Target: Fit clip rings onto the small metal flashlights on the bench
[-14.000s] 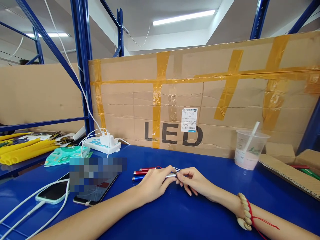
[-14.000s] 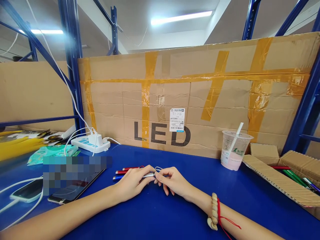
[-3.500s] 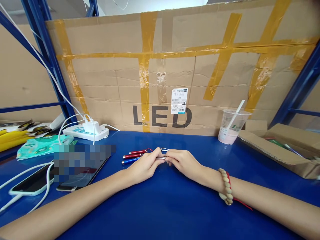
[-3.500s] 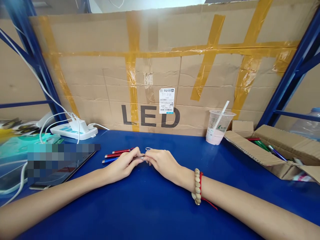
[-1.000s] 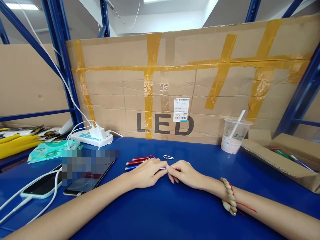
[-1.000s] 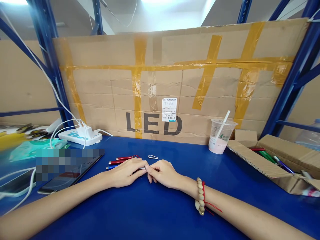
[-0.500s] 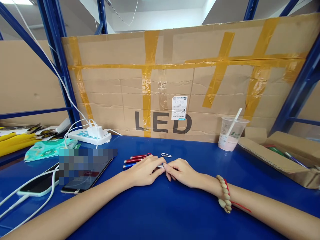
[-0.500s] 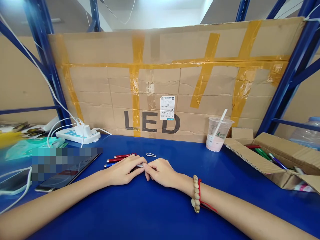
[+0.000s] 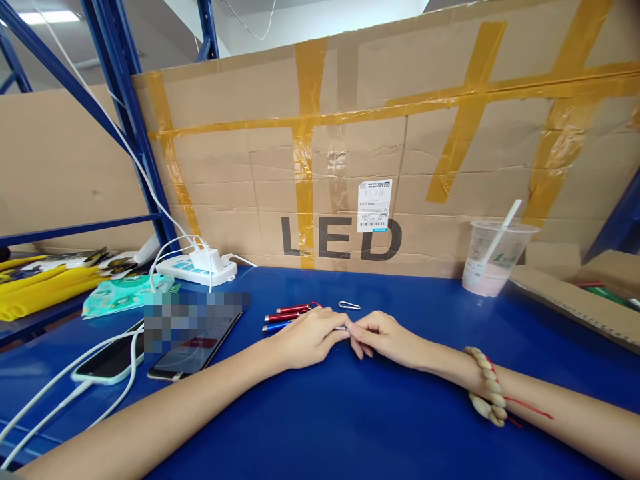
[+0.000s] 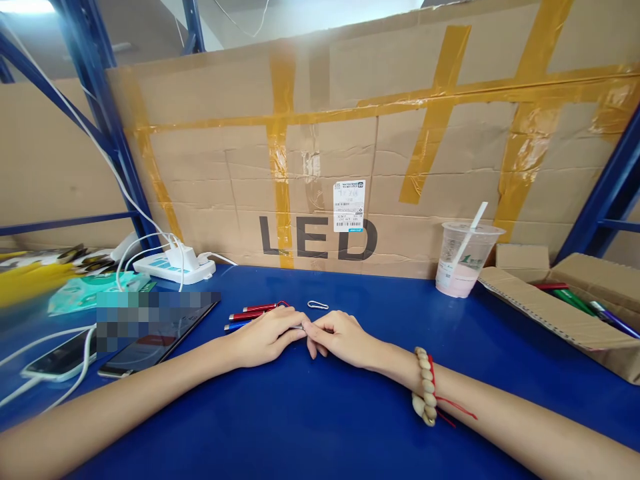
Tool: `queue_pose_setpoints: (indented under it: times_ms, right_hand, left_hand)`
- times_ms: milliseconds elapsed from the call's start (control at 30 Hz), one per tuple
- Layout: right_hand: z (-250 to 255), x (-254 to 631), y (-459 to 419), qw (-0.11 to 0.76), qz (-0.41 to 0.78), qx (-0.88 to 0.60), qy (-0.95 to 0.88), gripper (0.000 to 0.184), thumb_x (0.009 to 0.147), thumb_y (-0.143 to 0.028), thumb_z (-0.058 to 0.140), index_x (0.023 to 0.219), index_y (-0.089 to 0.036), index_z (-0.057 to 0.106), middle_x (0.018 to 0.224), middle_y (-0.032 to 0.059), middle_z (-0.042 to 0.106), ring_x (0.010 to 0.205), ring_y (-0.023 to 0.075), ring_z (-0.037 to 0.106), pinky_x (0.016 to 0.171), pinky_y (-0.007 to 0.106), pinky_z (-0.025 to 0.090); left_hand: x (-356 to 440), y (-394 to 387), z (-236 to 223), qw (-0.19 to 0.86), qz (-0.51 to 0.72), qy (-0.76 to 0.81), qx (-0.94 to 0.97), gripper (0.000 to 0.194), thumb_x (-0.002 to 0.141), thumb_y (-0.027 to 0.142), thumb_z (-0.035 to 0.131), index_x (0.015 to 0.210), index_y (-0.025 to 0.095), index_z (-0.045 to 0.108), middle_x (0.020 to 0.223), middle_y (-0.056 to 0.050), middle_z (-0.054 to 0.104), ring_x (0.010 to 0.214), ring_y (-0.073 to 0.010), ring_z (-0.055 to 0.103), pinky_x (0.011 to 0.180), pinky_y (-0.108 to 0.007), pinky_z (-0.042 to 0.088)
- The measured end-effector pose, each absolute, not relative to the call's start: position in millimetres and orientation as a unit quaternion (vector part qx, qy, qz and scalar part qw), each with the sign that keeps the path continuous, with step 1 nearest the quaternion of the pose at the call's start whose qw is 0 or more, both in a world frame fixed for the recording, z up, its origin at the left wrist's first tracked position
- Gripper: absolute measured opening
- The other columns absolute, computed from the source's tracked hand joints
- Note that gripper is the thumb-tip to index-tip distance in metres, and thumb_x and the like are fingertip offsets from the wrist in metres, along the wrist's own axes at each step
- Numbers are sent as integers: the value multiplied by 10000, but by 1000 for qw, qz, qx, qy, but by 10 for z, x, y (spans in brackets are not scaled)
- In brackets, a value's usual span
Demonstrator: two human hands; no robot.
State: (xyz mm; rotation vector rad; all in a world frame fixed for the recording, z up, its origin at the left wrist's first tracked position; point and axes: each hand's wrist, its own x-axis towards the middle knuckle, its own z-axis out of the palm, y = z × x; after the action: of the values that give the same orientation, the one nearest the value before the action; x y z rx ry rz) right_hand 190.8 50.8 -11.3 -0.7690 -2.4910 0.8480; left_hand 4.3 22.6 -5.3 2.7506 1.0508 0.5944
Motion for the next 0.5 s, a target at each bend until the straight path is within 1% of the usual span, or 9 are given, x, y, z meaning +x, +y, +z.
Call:
queue_pose_setpoints:
  times_ms: [133,233,300,367,400,433,500]
  right_hand:
    - [-126,1881,538,228,362,-311,-849,566,844,-589,353,571,-137,554,482,-23,449,407,59,378,460,203,307]
    - [-151,1857,544,258,392,-330,-819,515,827,-570,400,542,-145,467,471,-33,420,372,54,348,398,203,272]
    - [-131,1839,489,296,348,-333,-825,497,825,-530,421,502,-153,403,444,-39,372,381,53,319,394,205,253]
    - [-39,1808,335,342,254,-306,-851,480,809,-457,470,456,-153,356,420,-42,325,416,53,292,423,205,254]
    - [38,1787,215,365,225,-275,-861,455,786,-411,508,453,-154,335,422,-42,333,423,50,292,428,204,258]
    - [134,1762,67,380,218,-240,-866,425,755,-366,543,458,-156,323,415,-46,338,408,43,288,417,199,257]
    - [355,1708,-275,408,246,-185,-859,391,697,-286,599,480,-165,297,391,-60,322,373,32,283,381,186,247]
  left_hand:
    - [60,239,-48,89,226,366,899,275,941,229,297,872,173,557,876,-25,597,816,-141,535,794,-253,391]
    - [48,266,-64,102,242,380,887,265,941,249,295,877,167,538,866,-23,594,787,-135,543,773,-246,401]
    - [33,286,-84,99,256,384,882,256,940,267,295,883,164,523,856,-20,593,777,-135,542,758,-246,404]
    - [20,301,-100,89,266,378,882,247,935,271,305,891,164,523,858,-18,594,786,-139,543,754,-248,403]
    - [15,304,-104,84,267,372,885,238,930,271,314,904,164,526,864,-18,595,795,-142,545,754,-249,404]
    - [11,305,-106,83,266,365,888,229,925,271,326,923,165,529,872,-19,597,804,-144,549,753,-249,405]
    - [5,299,-98,84,262,355,893,228,919,275,340,946,165,538,875,-25,602,806,-147,556,752,-248,410]
